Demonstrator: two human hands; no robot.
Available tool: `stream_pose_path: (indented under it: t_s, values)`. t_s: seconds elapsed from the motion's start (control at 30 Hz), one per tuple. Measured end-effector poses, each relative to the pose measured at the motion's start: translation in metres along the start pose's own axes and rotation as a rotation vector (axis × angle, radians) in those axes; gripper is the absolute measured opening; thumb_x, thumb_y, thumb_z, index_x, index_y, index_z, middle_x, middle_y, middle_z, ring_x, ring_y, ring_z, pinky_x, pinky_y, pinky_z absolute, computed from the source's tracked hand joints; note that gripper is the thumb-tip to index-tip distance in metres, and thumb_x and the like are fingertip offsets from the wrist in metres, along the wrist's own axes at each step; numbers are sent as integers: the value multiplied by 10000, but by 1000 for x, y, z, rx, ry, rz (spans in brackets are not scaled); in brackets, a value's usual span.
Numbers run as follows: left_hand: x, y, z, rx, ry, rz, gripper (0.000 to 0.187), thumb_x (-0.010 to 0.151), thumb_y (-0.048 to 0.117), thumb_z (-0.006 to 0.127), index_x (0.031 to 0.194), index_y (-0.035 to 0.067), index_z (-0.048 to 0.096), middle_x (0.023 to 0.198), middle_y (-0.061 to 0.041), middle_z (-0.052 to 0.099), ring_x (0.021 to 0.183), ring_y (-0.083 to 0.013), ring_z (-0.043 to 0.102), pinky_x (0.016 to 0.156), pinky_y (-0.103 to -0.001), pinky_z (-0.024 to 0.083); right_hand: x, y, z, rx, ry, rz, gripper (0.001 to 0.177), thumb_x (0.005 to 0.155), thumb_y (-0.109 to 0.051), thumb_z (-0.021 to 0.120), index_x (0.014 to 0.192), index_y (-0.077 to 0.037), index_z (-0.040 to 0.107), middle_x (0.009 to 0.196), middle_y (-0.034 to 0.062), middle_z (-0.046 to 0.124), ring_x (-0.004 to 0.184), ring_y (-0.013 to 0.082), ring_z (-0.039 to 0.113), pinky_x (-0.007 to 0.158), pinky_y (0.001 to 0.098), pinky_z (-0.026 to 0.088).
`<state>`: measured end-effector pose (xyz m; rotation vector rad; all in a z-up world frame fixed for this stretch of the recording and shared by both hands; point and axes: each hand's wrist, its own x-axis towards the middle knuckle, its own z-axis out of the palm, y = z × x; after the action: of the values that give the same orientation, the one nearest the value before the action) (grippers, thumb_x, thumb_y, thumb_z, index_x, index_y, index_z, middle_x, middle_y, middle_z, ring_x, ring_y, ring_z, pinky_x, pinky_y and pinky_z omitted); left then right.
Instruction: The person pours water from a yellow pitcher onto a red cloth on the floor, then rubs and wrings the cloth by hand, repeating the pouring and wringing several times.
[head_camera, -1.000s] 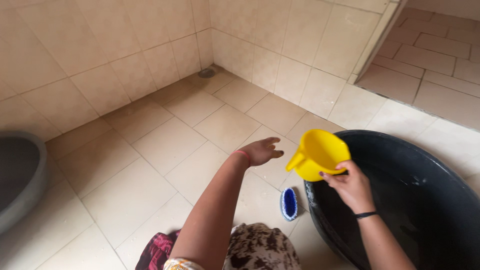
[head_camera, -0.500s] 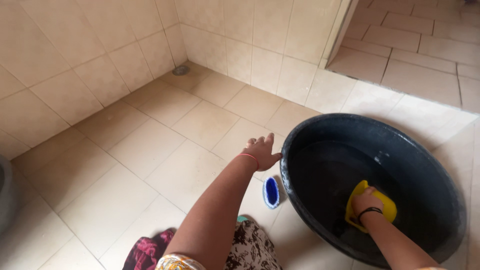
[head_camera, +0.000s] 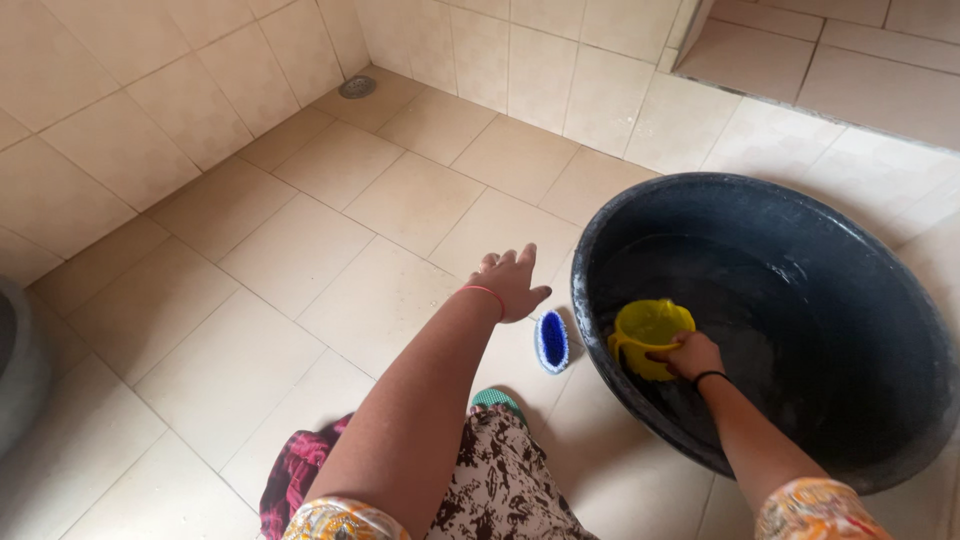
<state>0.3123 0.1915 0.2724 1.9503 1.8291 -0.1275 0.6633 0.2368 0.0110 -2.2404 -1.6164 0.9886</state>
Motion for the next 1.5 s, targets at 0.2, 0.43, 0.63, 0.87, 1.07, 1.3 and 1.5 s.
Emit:
stream_pose_path:
  t_s: [0.2,0.43,0.63,0.87,1.07,1.3,1.5]
  values:
    - [-4,-15,-2,-40,-41,-47,831,974,514,536,1636,205,139,1642,-123,303,1552,-391,199,1201,-577,311,-20,-23,-29,294,299,-281,511,693,-275,946,1021,34,704,1099,186,737,804,199,758,715,307,624]
    - [24,-61,0,-122,-61,0,763,966,523,552,1569,105,342,1515,-171,512,1438,-369,449,1158,-471,389,-56,-79,-106,449,390,-657,308,780,-54,870,927,79,634,1130,129,685,822,254,751,707,327,608]
    - [43,-129,46,-358,50,26,699,967,458,551,1539,86,398,1496,-187,532,1388,-324,501,1147,-406,398,-85,-103,-121,582,2,-766,196,812,62,749,930,36,594,1022,133,689,888,244,797,727,308,642]
    - [43,-165,157,-1233,-169,-266,632,949,503,499,1510,223,419,1475,-75,554,1264,-271,650,936,-558,581,-84,-151,-14,366,-477,-487,269,792,-41,799,994,3,628,790,146,767,653,211,781,575,334,653]
    - [48,-206,225,-1514,-139,-455,671,966,612,409,1566,312,376,1549,-23,488,1377,-284,521,1006,-510,515,-5,-234,123,51,-691,-335,456,824,-294,847,1079,-4,605,734,172,687,575,201,708,496,304,584]
    - [64,-262,243,-1450,92,-520,755,955,528,541,1586,166,340,1441,-115,595,1261,-271,605,974,-453,529,97,-341,169,-42,-626,-217,521,805,-360,846,1169,-83,596,989,158,701,748,232,733,649,350,644]
    - [44,-267,223,-1496,213,-509,740,942,465,569,1566,126,362,1434,-158,607,1274,-285,611,978,-437,536,70,-333,171,-154,23,-780,410,675,-250,969,909,-23,720,1116,159,709,978,238,688,859,334,562]
